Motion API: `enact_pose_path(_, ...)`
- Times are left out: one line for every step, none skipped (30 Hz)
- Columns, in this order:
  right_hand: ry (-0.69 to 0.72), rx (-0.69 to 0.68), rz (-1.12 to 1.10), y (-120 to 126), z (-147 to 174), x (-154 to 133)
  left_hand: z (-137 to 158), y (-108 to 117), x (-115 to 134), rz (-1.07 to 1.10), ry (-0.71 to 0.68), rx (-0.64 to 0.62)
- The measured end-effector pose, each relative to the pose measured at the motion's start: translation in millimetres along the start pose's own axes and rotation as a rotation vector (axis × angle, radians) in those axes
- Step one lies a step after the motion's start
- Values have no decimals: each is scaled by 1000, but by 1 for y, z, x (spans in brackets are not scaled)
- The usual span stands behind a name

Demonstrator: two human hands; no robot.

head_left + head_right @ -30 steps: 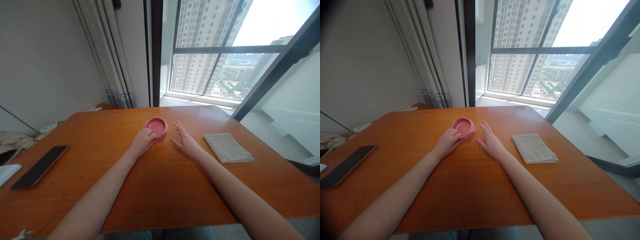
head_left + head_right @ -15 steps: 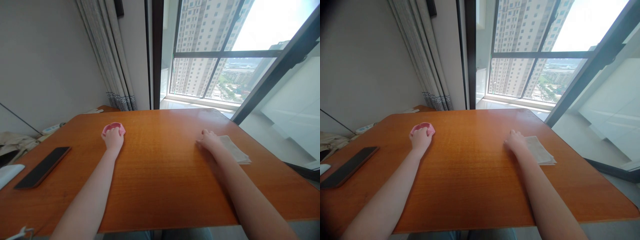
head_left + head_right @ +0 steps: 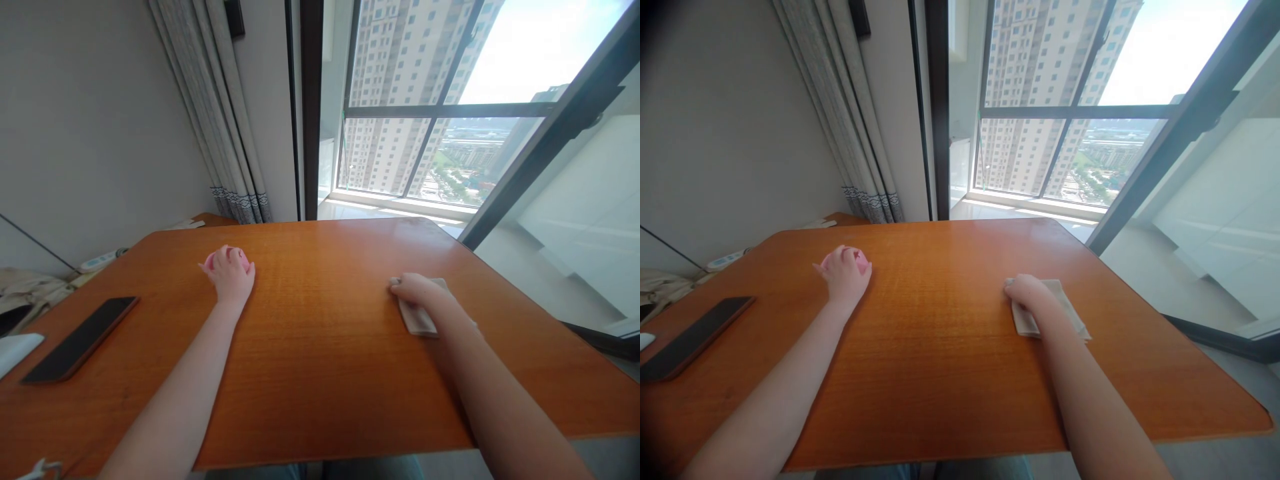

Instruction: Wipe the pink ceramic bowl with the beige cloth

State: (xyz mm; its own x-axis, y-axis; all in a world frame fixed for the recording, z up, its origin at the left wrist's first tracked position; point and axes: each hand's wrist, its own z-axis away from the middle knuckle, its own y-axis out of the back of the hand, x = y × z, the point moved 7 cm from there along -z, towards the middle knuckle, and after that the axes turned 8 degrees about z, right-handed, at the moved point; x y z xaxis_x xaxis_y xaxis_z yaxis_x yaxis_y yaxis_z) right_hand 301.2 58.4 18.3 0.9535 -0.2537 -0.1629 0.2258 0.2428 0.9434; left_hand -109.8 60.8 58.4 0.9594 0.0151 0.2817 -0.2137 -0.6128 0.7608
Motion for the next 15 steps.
enact_pose_path(4, -103, -100, -12, 5, -11, 4, 4, 17, 70, -93, 56)
enact_pose_path(35, -197, -231, -24, 11, -25, 10, 6, 36, 151, -206, 75)
enact_pose_path(103, -247, -406, -32, 18, -44, 18, 7, 57, 236, -334, 58)
enact_pose_path(178, -296, -640, -37, 26, -62, 29, 8, 79, 320, -465, 14)
enact_pose_path(281, -360, -888, -39, 34, -82, 41, 9, 101, 399, -592, -42)
enact_pose_path(395, -442, -1091, -39, 42, -99, 55, 10, 121, 472, -715, -106)
enact_pose_path(451, -451, -1250, -37, 45, -107, 70, 10, 139, 533, -824, -200)
enact_pose_path(478, -430, -1364, -34, 45, -109, 85, 8, 154, 579, -904, -304)
enact_pose_path(466, -371, -1428, -31, 40, -106, 96, 5, 165, 604, -938, -408)
enact_pose_path(422, -279, -1455, -29, 32, -98, 106, 1, 173, 607, -943, -507)
enact_pose_path(372, -182, -1449, -28, 23, -88, 114, -5, 177, 592, -929, -604)
enact_pose_path(328, -92, -1417, -28, 13, -78, 120, -12, 179, 563, -908, -692)
enact_pose_path(296, -8, -1369, -28, 4, -69, 124, -18, 179, 532, -885, -769)
enact_pose_path(279, 63, -1308, -28, -5, -62, 126, -24, 178, 506, -865, -835)
enact_pose_path(278, 112, -1241, -29, -12, -57, 126, -27, 175, 488, -843, -882)
